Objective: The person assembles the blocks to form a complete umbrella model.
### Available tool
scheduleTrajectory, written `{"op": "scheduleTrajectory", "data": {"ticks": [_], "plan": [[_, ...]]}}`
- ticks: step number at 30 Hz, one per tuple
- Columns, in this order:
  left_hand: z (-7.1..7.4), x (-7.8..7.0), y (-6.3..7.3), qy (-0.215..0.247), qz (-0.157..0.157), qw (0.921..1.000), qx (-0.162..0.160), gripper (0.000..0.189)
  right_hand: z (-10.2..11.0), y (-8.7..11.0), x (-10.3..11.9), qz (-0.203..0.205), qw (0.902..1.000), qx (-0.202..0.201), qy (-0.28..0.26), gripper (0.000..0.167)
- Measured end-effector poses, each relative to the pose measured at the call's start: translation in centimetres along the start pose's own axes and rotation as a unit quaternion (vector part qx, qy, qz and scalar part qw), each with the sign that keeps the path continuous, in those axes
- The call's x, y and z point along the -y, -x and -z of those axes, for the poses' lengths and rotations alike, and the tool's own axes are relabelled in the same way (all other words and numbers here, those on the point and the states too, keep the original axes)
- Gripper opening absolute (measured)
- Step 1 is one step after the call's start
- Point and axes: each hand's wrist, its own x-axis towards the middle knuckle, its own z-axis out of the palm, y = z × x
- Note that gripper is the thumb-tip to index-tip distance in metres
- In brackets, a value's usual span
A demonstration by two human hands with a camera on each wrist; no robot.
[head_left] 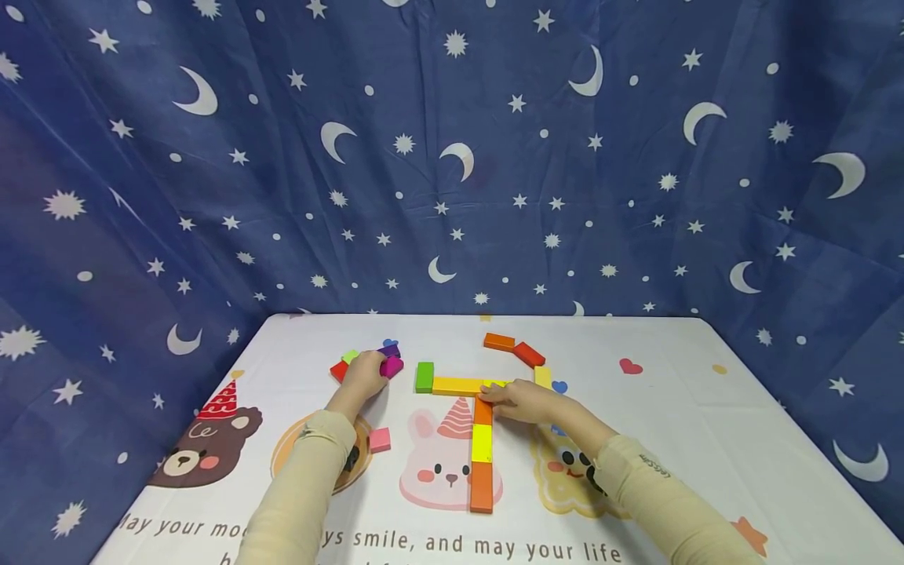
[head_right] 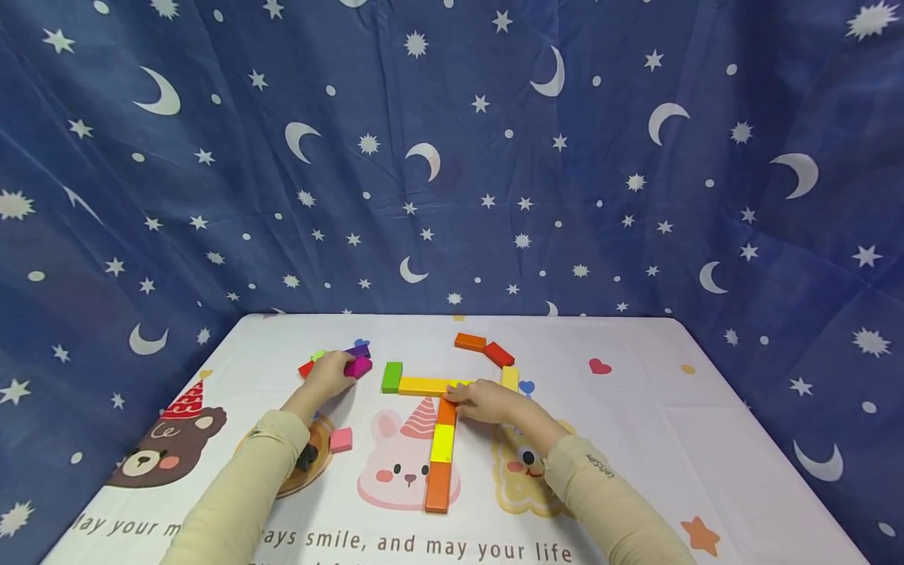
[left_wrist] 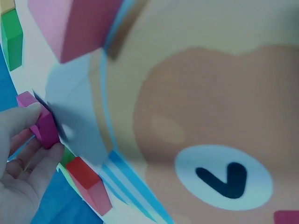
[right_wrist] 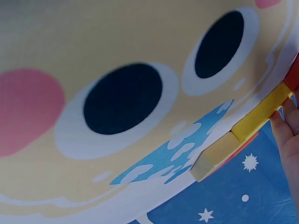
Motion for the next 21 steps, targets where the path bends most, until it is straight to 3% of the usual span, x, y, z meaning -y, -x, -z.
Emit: {"op": "scheduleTrajectory", "data": {"ticks": [8,21], "plan": [[0.2,-0.7,-0.6,0.004,-0.008,0.9996,-0.026,0.026,0.1,-0.1,0.1,0.018,0.9998,-0.003,0.01,0.038],[-0.4,-2.8,-3.2,0.051,-0.021,0.996,-0.07,0.027,-0.1,-0.2,-0.1,0.024,0.9997,-0.006,0.006,0.038]]}}
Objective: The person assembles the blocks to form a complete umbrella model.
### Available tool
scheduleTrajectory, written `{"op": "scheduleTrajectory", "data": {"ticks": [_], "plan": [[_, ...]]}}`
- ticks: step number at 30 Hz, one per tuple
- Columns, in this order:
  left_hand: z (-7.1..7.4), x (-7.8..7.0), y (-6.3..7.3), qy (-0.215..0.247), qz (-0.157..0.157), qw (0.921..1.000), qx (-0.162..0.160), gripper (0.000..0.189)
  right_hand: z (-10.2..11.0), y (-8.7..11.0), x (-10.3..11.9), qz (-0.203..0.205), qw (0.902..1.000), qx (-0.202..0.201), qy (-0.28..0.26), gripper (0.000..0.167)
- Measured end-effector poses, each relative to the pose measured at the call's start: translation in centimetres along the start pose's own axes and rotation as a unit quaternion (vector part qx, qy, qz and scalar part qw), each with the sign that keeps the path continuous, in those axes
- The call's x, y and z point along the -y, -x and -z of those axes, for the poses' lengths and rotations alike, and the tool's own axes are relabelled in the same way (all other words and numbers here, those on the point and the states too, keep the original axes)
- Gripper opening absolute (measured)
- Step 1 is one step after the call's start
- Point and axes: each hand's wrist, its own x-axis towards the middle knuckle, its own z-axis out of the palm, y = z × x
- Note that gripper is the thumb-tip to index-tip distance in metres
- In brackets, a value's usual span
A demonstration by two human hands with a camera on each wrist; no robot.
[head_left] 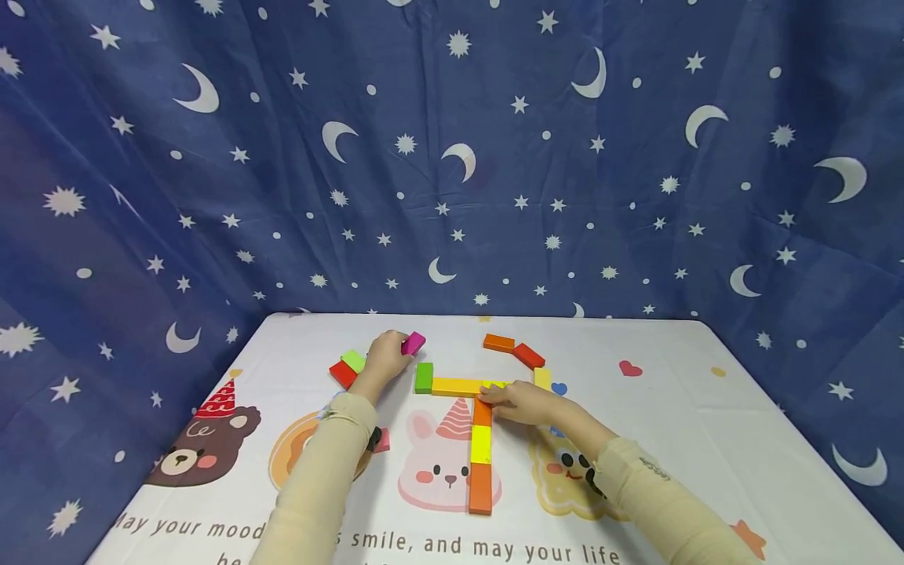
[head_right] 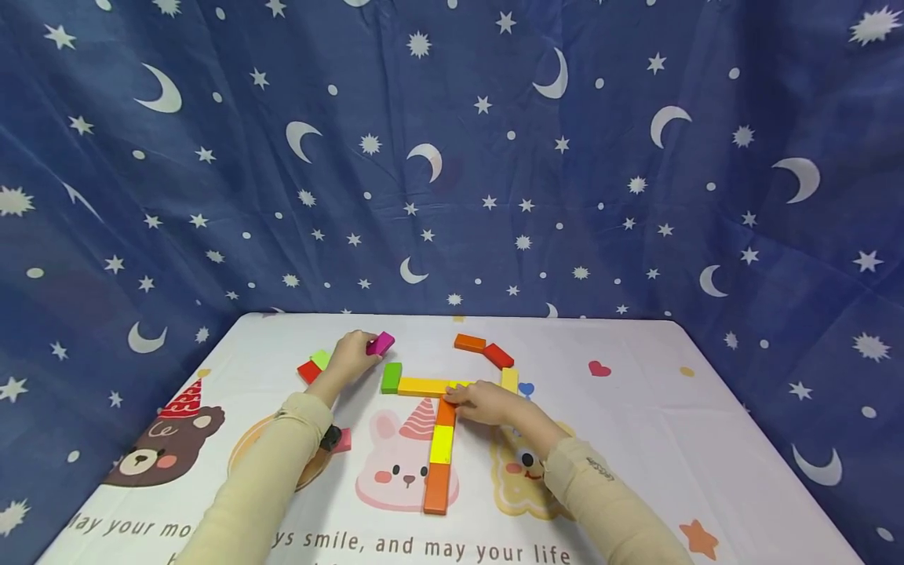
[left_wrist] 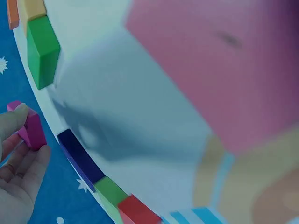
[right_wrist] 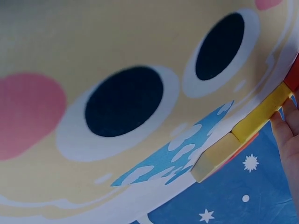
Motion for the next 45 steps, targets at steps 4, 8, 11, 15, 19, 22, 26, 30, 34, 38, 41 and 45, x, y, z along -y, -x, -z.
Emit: {"op": "scheduleTrajectory", "data": {"ticks": [4,8,11,15,19,22,26,30,34,38,41,45], "plan": [[-0.6,-0.8,-0.6,0.013,0.006,0.9999,0.005,0.032,-0.2,0.1,-0.1,0.0,1.0,-0.002,0.001,0.038],[-1.3,-1.7,-1.0,0.025,0.017,0.9994,0.019,0.035,-0.2,0.1,-0.1,-0.006,1.0,-0.003,-0.002,0.038],[-1.8,-2.2,-1.2,0.045,0.026,0.9984,0.024,0.034,-0.2,0.1,-0.1,-0.008,0.9999,-0.003,-0.006,0.038],[-2.4,-3.0,-1.6,0.072,0.04,0.9961,0.033,0.035,-0.1,0.2,0.0,-0.012,0.9998,-0.002,-0.012,0.038],[-3.1,-3.4,-1.9,0.085,0.054,0.9941,0.04,0.035,0.0,0.2,0.0,-0.019,0.9997,0.002,-0.017,0.038],[-3.6,-3.2,-2.5,0.094,0.063,0.9925,0.047,0.035,0.0,0.2,0.0,-0.017,0.9997,0.005,-0.018,0.038],[-5.3,-2.0,-3.9,0.094,0.059,0.9926,0.05,0.037,0.1,0.2,0.0,-0.017,0.9996,0.007,-0.02,0.038],[-5.4,-2.1,-4.1,0.095,0.068,0.9909,0.066,0.04,0.2,0.2,-0.1,-0.014,0.9997,0.007,-0.019,0.038],[-4.0,-3.1,-2.9,0.091,0.076,0.9903,0.073,0.039,0.2,0.1,-0.1,-0.017,0.9995,0.01,-0.023,0.038],[-3.5,-3.5,-2.3,0.074,0.065,0.9928,0.068,0.039,0.2,0.1,-0.1,-0.021,0.9994,0.01,-0.024,0.038],[-3.4,-3.6,-2.2,0.072,0.071,0.9922,0.073,0.039,0.2,0.0,0.0,-0.019,0.9995,0.01,-0.025,0.039],[-3.5,-3.3,-2.3,0.068,0.081,0.9912,0.079,0.04,0.2,-0.1,0.0,-0.019,0.9994,0.01,-0.026,0.039]]}}
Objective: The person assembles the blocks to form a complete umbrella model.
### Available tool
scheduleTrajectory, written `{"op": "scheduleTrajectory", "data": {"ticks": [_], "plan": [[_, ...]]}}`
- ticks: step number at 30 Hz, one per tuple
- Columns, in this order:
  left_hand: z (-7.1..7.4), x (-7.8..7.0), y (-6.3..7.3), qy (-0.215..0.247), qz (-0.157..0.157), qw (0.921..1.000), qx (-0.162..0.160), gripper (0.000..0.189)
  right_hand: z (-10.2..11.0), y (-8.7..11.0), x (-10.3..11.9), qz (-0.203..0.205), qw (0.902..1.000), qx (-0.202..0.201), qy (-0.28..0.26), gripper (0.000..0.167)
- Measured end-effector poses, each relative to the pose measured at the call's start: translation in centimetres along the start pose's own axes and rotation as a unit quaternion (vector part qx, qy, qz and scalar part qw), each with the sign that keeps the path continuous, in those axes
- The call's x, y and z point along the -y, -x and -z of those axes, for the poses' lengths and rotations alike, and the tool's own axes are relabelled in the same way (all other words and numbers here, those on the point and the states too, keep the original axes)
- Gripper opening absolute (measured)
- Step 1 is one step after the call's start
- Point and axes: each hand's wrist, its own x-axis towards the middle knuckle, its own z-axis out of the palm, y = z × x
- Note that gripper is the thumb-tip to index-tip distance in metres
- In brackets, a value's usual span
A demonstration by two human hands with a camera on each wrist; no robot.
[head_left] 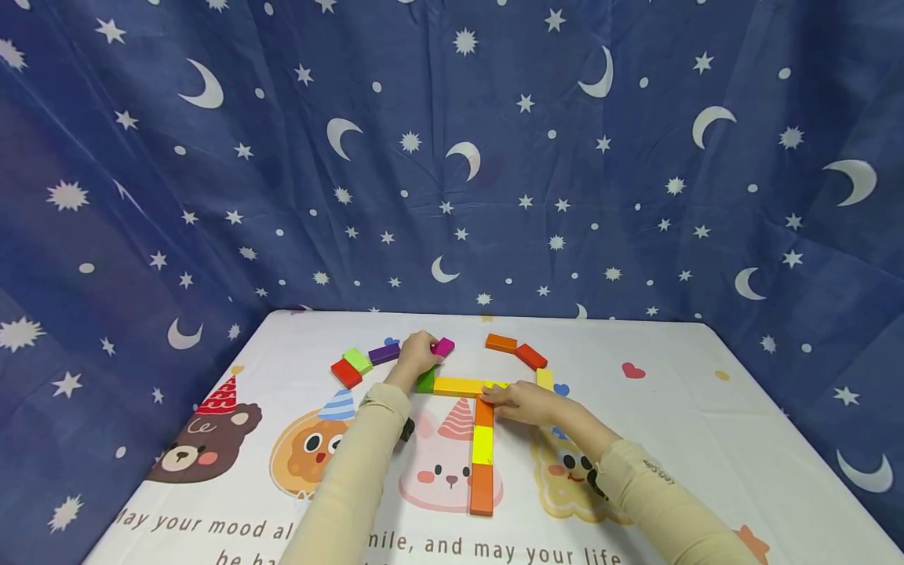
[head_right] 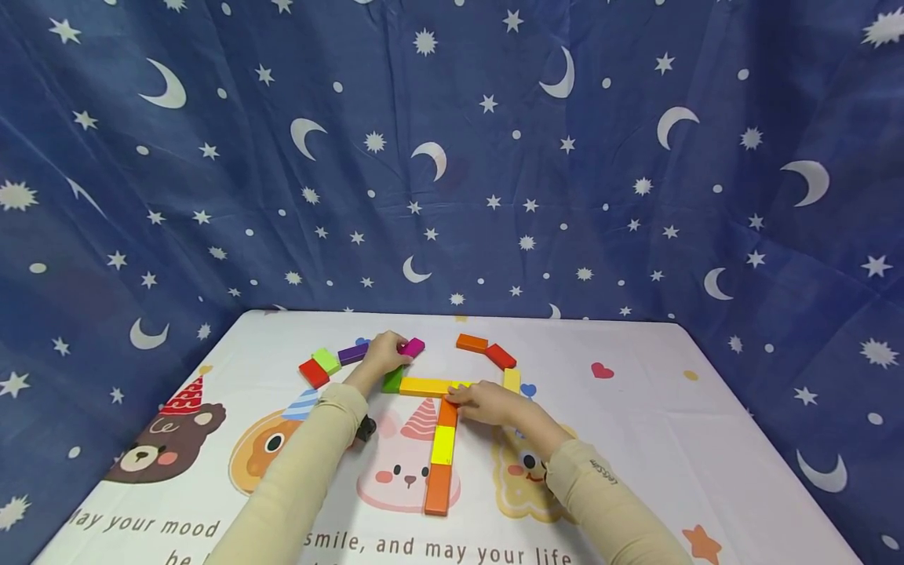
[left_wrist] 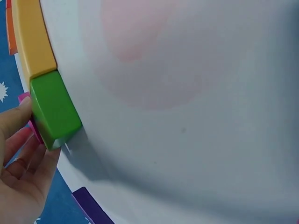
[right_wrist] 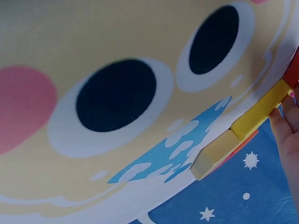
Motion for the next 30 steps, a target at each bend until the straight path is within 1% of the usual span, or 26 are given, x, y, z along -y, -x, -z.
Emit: {"op": "scheduleTrajectory", "data": {"ticks": [7,14,20,24,30], "plan": [[-0.01,0.01,-0.37,0.0,0.01,0.9999,0.008,0.042,0.17,0.16,0.08,-0.008,0.9999,0.002,-0.008,0.039],[0.1,-0.07,-0.18,-0.005,0.008,0.9999,0.008,0.044,0.13,0.2,0.13,-0.008,0.9999,0.004,-0.009,0.039],[0.03,-0.16,-0.12,0.003,0.023,0.9997,0.007,0.039,0.09,0.15,0.06,-0.01,0.9999,0.005,-0.007,0.039],[0.13,-0.34,0.0,0.007,0.027,0.9996,0.006,0.037,0.06,0.1,0.0,-0.011,0.9999,0.003,-0.011,0.04],[0.03,-0.33,0.11,0.001,0.028,0.9996,0.007,0.034,-0.08,0.01,-0.01,-0.01,0.9998,0.006,-0.014,0.039]]}}
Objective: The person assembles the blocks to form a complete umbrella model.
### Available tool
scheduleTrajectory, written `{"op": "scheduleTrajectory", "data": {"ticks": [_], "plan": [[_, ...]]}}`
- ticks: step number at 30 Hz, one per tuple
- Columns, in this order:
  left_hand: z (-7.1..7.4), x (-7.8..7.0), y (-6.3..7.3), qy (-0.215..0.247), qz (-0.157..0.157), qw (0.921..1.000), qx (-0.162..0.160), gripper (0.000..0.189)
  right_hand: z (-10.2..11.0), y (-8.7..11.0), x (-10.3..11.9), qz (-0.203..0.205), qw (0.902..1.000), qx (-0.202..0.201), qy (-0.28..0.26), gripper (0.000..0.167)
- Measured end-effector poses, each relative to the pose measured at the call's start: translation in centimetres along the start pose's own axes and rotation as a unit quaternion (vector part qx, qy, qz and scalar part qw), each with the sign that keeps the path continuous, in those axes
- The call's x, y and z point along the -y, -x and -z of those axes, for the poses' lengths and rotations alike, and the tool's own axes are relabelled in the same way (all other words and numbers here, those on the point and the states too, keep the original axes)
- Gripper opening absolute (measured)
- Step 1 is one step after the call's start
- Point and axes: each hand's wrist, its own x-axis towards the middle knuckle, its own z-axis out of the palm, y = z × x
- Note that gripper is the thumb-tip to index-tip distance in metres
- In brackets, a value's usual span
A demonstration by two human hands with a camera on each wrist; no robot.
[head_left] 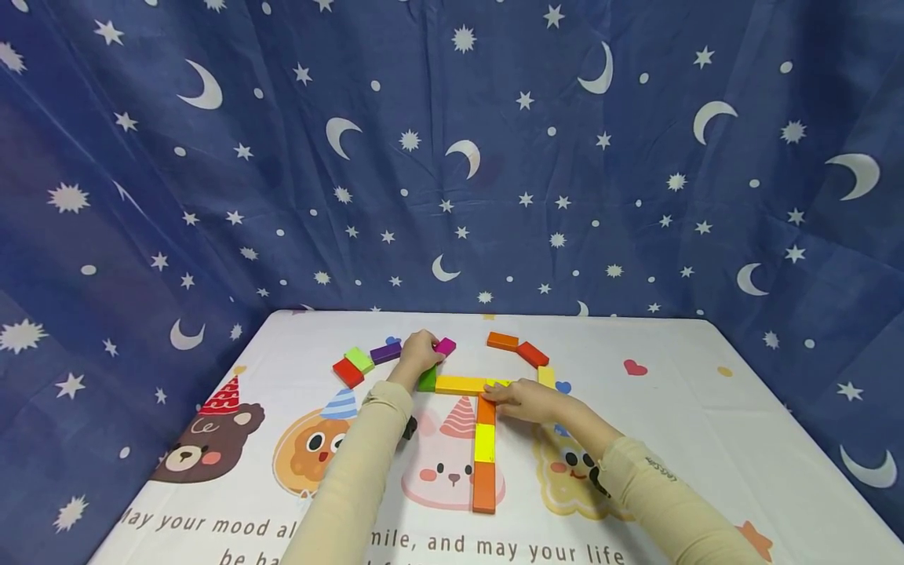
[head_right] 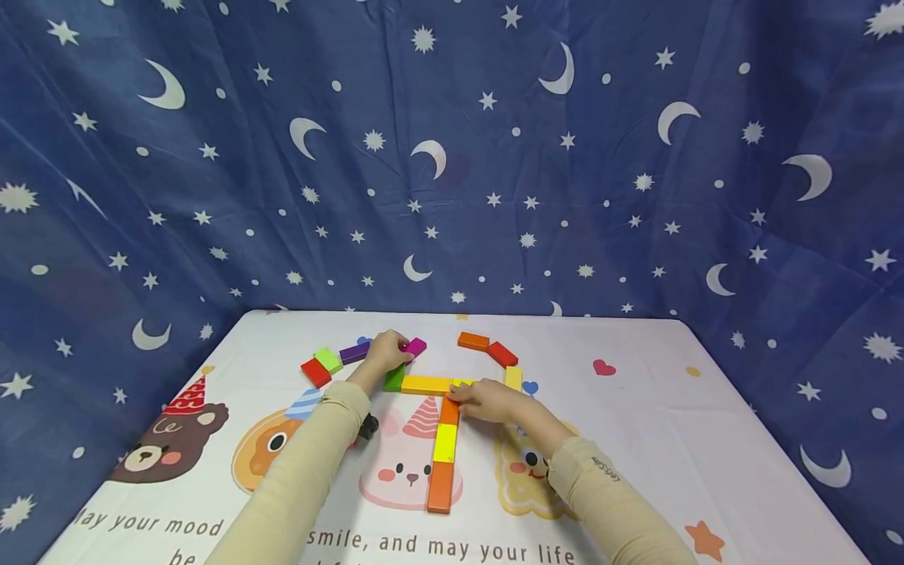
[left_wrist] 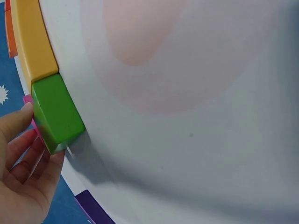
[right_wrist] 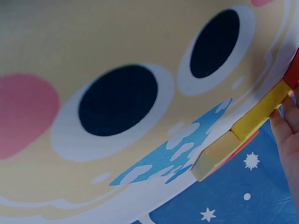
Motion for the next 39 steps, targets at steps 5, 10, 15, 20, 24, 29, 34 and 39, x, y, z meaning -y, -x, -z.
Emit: {"op": "scheduleTrajectory", "data": {"ticks": [5,10,15,20,24,29,34,39], "plan": [[-0.07,0.19,-0.02,-0.001,0.003,1.0,-0.004,0.034,-0.12,-0.06,-0.08,0.001,1.0,0.0,0.003,0.039],[-0.06,0.17,-0.06,-0.002,0.0,1.0,-0.009,0.033,-0.04,-0.03,-0.07,-0.004,1.0,0.001,0.002,0.04],[-0.02,-0.03,0.01,0.004,0.002,0.9999,-0.011,0.032,-0.03,-0.01,-0.07,-0.005,1.0,-0.002,-0.001,0.04],[-0.09,-0.09,-0.02,0.006,0.003,0.9999,-0.012,0.032,-0.07,0.02,-0.11,-0.004,1.0,-0.005,-0.002,0.039],[-0.14,-0.1,-0.02,0.007,0.004,0.9999,-0.015,0.031,-0.12,0.03,-0.1,-0.002,1.0,-0.005,-0.003,0.039],[-0.19,-0.11,-0.01,0.002,0.003,0.9999,-0.013,0.031,-0.15,0.05,-0.06,-0.005,0.9999,-0.002,-0.009,0.039],[-0.25,-0.11,-0.05,0.005,0.002,0.9999,-0.012,0.031,-0.11,0.07,-0.1,-0.009,0.9999,-0.004,-0.005,0.039],[-0.28,-0.17,-0.01,0.008,0.008,0.9999,-0.009,0.032,-0.02,0.07,-0.11,-0.012,0.9999,-0.004,-0.002,0.039]]}}
